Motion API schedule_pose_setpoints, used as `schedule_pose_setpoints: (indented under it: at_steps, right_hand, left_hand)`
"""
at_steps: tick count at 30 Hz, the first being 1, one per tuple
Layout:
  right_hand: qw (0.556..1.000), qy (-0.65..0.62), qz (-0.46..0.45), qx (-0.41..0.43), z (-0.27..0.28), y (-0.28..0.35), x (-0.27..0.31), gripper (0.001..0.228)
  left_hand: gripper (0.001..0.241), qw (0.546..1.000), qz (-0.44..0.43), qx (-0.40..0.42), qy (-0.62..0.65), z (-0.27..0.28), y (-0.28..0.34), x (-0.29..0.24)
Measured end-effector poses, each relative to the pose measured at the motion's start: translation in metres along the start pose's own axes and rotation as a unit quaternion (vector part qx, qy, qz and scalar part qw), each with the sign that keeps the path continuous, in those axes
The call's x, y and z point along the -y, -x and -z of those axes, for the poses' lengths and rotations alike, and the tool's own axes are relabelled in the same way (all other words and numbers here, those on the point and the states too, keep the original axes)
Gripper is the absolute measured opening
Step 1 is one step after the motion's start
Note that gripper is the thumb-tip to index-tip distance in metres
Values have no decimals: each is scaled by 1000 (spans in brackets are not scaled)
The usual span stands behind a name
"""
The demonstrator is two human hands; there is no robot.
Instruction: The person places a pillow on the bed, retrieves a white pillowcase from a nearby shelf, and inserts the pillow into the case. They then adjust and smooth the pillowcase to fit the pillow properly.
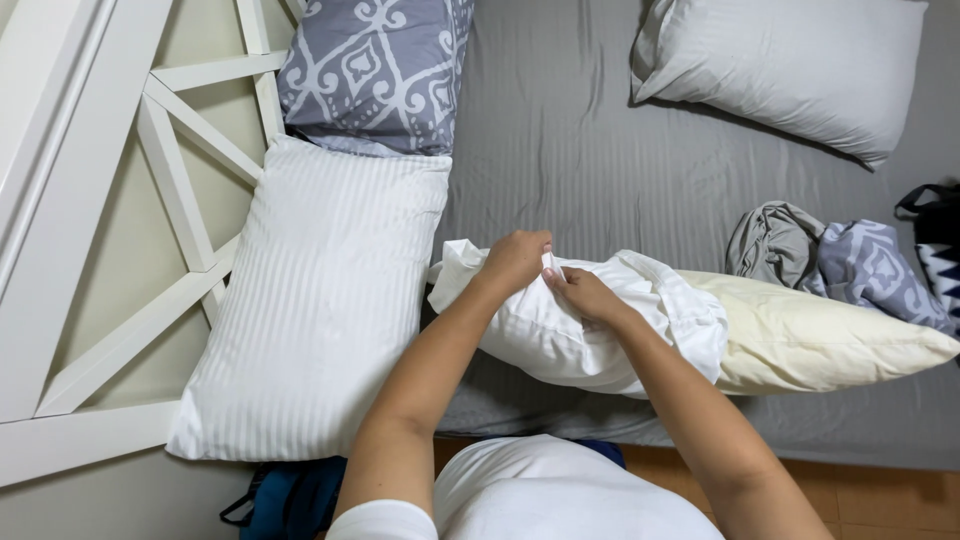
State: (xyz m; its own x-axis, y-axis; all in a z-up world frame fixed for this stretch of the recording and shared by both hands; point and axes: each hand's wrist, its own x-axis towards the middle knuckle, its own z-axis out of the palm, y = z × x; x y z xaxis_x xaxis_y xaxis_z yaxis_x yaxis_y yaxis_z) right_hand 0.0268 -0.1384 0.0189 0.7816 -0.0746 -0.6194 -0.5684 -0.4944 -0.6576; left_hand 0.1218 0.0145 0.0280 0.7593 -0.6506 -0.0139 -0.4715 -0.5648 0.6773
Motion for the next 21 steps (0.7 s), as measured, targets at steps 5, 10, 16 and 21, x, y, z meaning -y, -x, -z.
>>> schedule_pose_setpoints:
  at_steps: [5, 10, 16, 21]
  right_hand:
    - [989, -35, 107, -92, -5, -15, -33, 51]
    - [984, -59, 100, -135, 10, -4, -34, 40]
    - [922, 75, 246, -288, 43, 57, -33, 32]
    - [860, 277, 142, -405, 88, 84, -62, 63]
  left_hand:
    - [9, 997, -66, -39, -28, -10, -12, -6]
    - [6, 972, -213, -90, -34, -24, -18, -33]
    - [14, 989, -7, 18, -149, -79, -47, 47]
    - [15, 991, -29, 4, -130, -65, -53, 50]
